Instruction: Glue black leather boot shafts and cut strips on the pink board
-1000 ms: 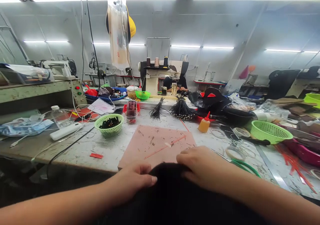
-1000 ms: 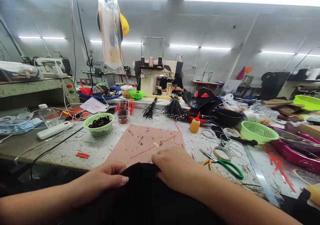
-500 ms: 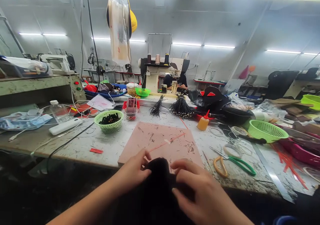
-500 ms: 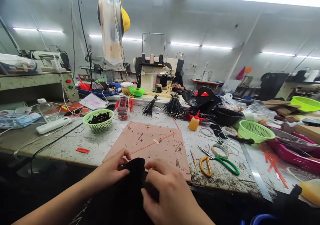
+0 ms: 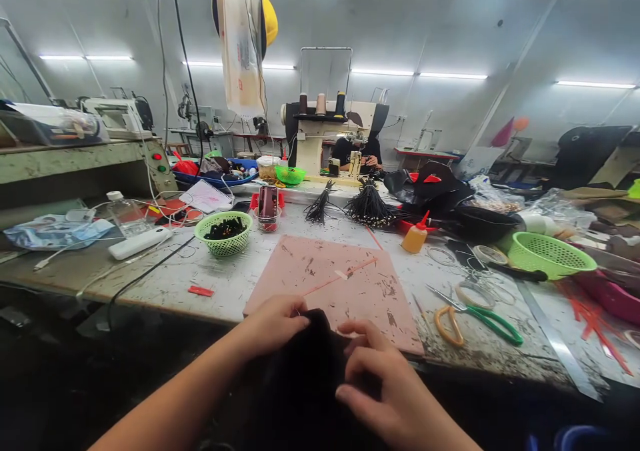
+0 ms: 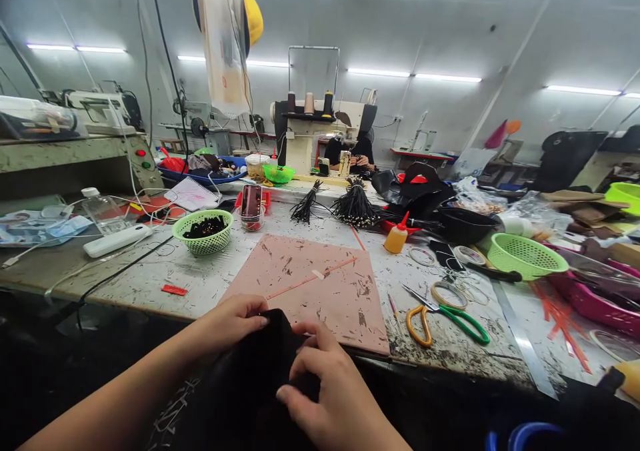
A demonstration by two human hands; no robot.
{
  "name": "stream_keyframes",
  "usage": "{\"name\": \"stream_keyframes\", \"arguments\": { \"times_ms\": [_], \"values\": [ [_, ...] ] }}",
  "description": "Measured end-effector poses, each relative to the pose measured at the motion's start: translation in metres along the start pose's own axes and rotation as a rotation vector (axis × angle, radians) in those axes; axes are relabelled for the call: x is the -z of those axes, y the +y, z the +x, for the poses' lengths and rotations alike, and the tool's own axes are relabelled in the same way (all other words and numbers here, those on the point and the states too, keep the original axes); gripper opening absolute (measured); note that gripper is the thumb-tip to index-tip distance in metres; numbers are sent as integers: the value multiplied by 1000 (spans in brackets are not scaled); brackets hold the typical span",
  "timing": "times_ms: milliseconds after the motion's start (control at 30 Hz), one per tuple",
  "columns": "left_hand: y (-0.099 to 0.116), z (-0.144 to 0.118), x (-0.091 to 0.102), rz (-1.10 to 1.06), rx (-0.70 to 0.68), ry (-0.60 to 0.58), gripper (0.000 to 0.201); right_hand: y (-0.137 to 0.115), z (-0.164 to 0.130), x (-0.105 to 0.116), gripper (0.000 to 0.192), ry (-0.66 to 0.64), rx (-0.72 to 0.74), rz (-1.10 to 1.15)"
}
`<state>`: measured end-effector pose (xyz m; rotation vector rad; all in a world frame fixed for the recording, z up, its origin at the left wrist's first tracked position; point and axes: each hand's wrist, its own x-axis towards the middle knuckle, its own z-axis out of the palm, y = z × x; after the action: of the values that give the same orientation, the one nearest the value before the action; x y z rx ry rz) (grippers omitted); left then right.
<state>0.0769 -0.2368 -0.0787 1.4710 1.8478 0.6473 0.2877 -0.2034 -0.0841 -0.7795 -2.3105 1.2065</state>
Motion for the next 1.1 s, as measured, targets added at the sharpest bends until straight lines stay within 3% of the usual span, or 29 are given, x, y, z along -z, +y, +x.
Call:
{"name": "stream_keyframes", "arguments": {
  "times_ms": [133, 200, 267, 367, 533, 733, 867, 1100],
  "values": [
    [-5, 3, -6, -146, 58, 37, 17, 20, -1, -5, 23, 368, -31, 22],
    [-5, 2, -10, -188, 70, 56, 19, 25, 0, -9, 26, 432, -51, -78],
    [-5, 0, -13, -211, 75, 64, 22, 26, 1, -12, 30, 366, -53, -162],
    [-3, -3, -16, -230, 77, 59, 22, 21, 1, -10, 17, 228, -18, -201],
    [2, -4, -22, -209, 46, 49, 21, 11, 1, 0, 13, -6, 63, 18],
    [8, -3, -22, -58, -59, 35, 28, 11, 4, -2, 16, 127, -54, 294],
    [17, -1, -18, -32, -172, 24, 21, 13, 0, -5, 18, 119, -75, 422],
    [18, 2, -24, -133, -102, 54, 18, 18, -2, -1, 18, 121, -126, 698]
  ]
}}
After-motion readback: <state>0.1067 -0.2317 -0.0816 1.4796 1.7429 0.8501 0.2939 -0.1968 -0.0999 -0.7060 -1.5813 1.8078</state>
